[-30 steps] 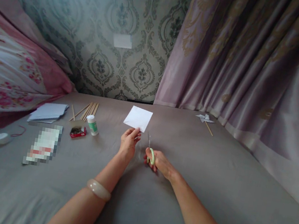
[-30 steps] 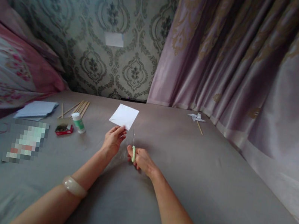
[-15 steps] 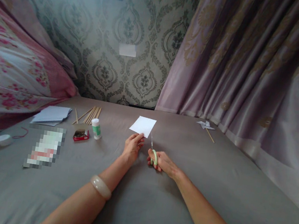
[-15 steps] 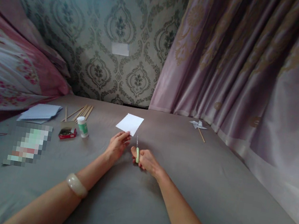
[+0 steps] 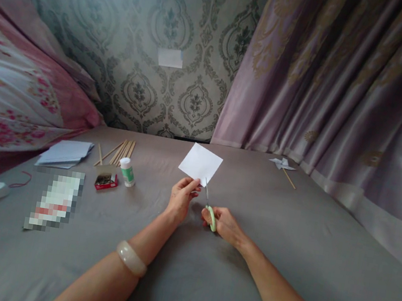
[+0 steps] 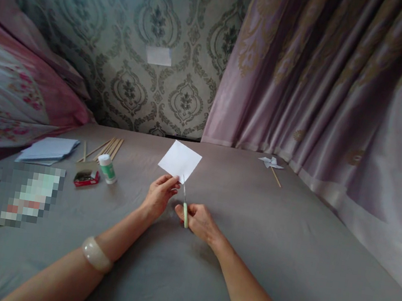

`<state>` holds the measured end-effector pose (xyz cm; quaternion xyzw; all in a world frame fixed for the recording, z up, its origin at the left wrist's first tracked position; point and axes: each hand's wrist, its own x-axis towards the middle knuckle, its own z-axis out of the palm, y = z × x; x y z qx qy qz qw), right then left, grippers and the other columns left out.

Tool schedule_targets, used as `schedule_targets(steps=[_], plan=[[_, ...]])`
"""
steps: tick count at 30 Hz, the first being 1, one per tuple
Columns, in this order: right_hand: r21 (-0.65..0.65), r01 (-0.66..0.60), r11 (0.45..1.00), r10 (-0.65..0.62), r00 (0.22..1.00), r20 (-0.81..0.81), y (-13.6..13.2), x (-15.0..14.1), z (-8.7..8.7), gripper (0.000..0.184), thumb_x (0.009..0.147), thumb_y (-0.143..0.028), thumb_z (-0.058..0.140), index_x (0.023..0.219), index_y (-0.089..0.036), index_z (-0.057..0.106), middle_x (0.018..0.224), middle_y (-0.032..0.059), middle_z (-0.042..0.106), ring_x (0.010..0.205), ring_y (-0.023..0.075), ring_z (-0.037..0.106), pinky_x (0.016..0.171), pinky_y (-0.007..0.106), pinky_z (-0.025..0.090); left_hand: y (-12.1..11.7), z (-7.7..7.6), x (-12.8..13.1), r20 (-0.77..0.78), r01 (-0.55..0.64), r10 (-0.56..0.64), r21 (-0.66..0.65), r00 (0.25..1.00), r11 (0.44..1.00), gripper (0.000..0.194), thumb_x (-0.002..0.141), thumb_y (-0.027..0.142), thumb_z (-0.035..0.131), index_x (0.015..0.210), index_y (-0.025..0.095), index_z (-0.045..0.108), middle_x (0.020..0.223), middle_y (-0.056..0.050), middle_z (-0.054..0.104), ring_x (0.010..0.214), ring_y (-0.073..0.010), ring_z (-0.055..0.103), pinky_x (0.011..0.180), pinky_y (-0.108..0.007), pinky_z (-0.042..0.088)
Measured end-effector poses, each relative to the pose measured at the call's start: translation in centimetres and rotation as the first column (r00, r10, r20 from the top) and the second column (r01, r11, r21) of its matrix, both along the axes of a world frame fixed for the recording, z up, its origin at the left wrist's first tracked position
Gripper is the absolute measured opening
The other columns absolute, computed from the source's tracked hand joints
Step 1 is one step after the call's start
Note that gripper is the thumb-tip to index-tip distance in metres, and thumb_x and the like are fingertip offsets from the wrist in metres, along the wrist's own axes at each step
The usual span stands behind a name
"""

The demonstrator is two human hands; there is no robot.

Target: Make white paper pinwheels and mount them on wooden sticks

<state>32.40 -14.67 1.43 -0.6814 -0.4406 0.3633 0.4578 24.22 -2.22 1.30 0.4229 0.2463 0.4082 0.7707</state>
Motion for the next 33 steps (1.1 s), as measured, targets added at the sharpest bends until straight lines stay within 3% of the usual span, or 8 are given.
schedule_targets(steps=[21, 33], plan=[[-0.07, 0.032, 0.997, -0.032, 0.999, 0.01, 0.0, 0.36, 0.01, 0.059, 0.061, -0.074, 0.058, 0.057, -0.015, 0.053, 0.054, -0.0014, 0.05, 0.048, 0.0072, 0.033, 0.047, 0.024, 0.024, -0.76, 0.0, 0.35, 0.013, 0.014, -0.014, -0.01, 1.0, 1.0, 0.027, 0.056, 0.033, 0.079, 0.062, 0.014, 0.059, 0.06, 0.0, 0.059, 0.058, -0.0082, 0.054, 0.055, -0.02, 0.038], [-0.037, 0.059, 0.998, -0.059, 0.998, 0.025, 0.03, 0.47, -0.39, 0.055, 0.066, -0.069, 0.059, 0.056, -0.015, 0.055, 0.052, -0.0013, 0.051, 0.048, 0.008, 0.037, 0.048, 0.024, 0.027, -0.98, 0.17, 0.36, 0.0, 0.017, -0.017, -0.023, 1.0, 1.0, 0.029, 0.055, 0.034, 0.079, 0.062, 0.014, 0.06, 0.061, -0.001, 0.06, 0.057, -0.0081, 0.054, 0.054, -0.02, 0.038]])
